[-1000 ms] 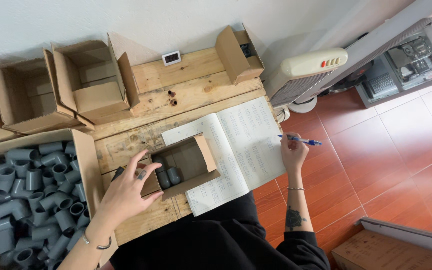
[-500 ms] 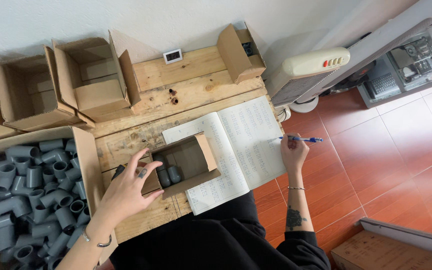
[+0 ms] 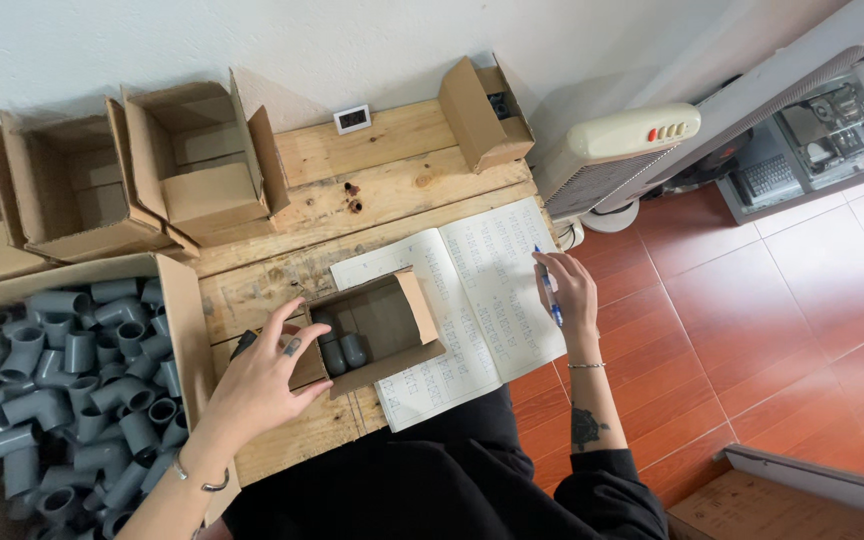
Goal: The person repeatedly picks up gray plastic pipe fittings from a large box, measures them with a tape measure, and places them into a smaller cardboard box. The person also writes on a notebook with a pen during the process.
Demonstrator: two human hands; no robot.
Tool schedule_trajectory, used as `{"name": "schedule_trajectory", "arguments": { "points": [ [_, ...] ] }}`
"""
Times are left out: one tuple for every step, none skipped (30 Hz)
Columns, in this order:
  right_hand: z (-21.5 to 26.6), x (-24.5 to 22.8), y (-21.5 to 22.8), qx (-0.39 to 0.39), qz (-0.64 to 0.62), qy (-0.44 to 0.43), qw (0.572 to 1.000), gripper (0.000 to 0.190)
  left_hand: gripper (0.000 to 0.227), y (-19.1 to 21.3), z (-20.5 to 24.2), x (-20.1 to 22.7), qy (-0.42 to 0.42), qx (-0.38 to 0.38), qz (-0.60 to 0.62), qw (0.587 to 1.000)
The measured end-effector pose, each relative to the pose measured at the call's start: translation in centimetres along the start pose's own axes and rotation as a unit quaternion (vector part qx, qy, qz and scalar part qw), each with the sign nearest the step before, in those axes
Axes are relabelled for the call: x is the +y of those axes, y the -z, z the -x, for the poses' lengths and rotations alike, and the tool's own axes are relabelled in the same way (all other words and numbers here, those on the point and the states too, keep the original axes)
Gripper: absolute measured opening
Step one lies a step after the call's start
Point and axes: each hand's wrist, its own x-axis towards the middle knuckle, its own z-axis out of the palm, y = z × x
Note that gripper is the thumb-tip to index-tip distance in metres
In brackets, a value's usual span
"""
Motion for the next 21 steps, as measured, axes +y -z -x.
{"name": "schedule_trajectory", "arguments": {
  "points": [
    [-0.1,0.3,-0.3,0.000,-0.001,0.002,1.000,0.020,0.069,0.0,0.0,0.0,0.002,0.001,0.000,1.000],
    [-0.2,0.6,-0.6,-0.029,0.029,0.029,0.999,0.030,0.069,0.0,0.0,0.0,0.006,-0.006,0.003,1.000],
    [-0.3,0.8,-0.8,-0.058,0.059,0.056,0.995,0.039,0.070,0.0,0.0,0.0,0.010,-0.013,0.006,1.000],
    [-0.4,0.7,-0.8,-0.058,0.059,0.057,0.995,0.039,0.070,0.1,0.0,0.1,0.011,-0.012,0.007,1.000],
    [-0.5,0.6,-0.8,-0.067,0.060,0.060,0.994,0.035,0.069,0.2,0.0,0.1,0.014,-0.020,0.010,1.000],
    [-0.6,0.5,-0.8,-0.077,0.061,0.063,0.993,0.031,0.069,0.4,-0.1,0.1,0.017,-0.028,0.013,0.999],
    [-0.4,0.6,-0.9,-0.077,0.060,0.063,0.993,0.031,0.069,0.8,0.0,0.4,0.018,-0.028,0.014,0.999],
    [-0.2,0.7,-0.9,-0.085,0.078,0.039,0.993,0.032,0.070,1.2,0.1,0.7,0.037,-0.039,0.040,0.998],
    [0.0,0.8,-1.0,-0.093,0.096,0.014,0.991,0.033,0.072,1.7,0.2,1.0,0.056,-0.051,0.066,0.995],
    [0.3,0.9,-0.9,-0.093,0.096,0.014,0.991,0.033,0.072,1.6,0.2,1.0,0.057,-0.051,0.067,0.995],
    [0.4,0.9,-1.0,-0.089,0.094,0.007,0.992,0.034,0.071,1.6,0.1,1.0,0.054,-0.050,0.064,0.995],
    [0.5,0.9,-1.0,-0.085,0.093,0.000,0.992,0.034,0.071,1.6,0.1,1.0,0.052,-0.049,0.062,0.995],
    [0.5,0.5,-0.5,-0.086,0.091,0.001,0.992,0.034,0.071,1.6,0.1,1.0,0.054,-0.049,0.062,0.995],
    [0.4,0.1,-0.1,-0.078,0.080,-0.007,0.994,0.033,0.072,1.6,0.2,0.9,0.049,-0.048,0.063,0.996],
    [0.2,-0.4,0.2,-0.071,0.069,-0.014,0.995,0.032,0.073,1.7,0.3,0.9,0.045,-0.046,0.064,0.996],
    [-0.3,-1.6,1.0,-0.072,0.066,-0.011,0.995,0.032,0.073,1.6,0.2,0.9,0.048,-0.045,0.064,0.996],
    [-0.9,-2.8,1.6,-0.058,0.042,-0.018,0.997,0.031,0.077,1.5,0.3,0.8,0.043,-0.039,0.075,0.996],
    [-1.5,-4.1,2.2,-0.044,0.017,-0.024,0.999,0.031,0.081,1.5,0.4,0.7,0.038,-0.032,0.085,0.995],
    [-2.1,-5.6,2.6,-0.046,0.010,-0.017,0.999,0.031,0.081,1.5,0.3,0.6,0.048,-0.029,0.085,0.995],
    [-2.7,-7.2,3.1,-0.018,-0.046,-0.034,0.998,0.030,0.089,1.6,0.3,0.5,0.038,-0.022,0.098,0.994],
    [-3.2,-8.9,3.4,0.009,-0.104,-0.051,0.993,0.030,0.097,1.6,0.4,0.3,0.029,-0.014,0.110,0.993]
  ]
}}
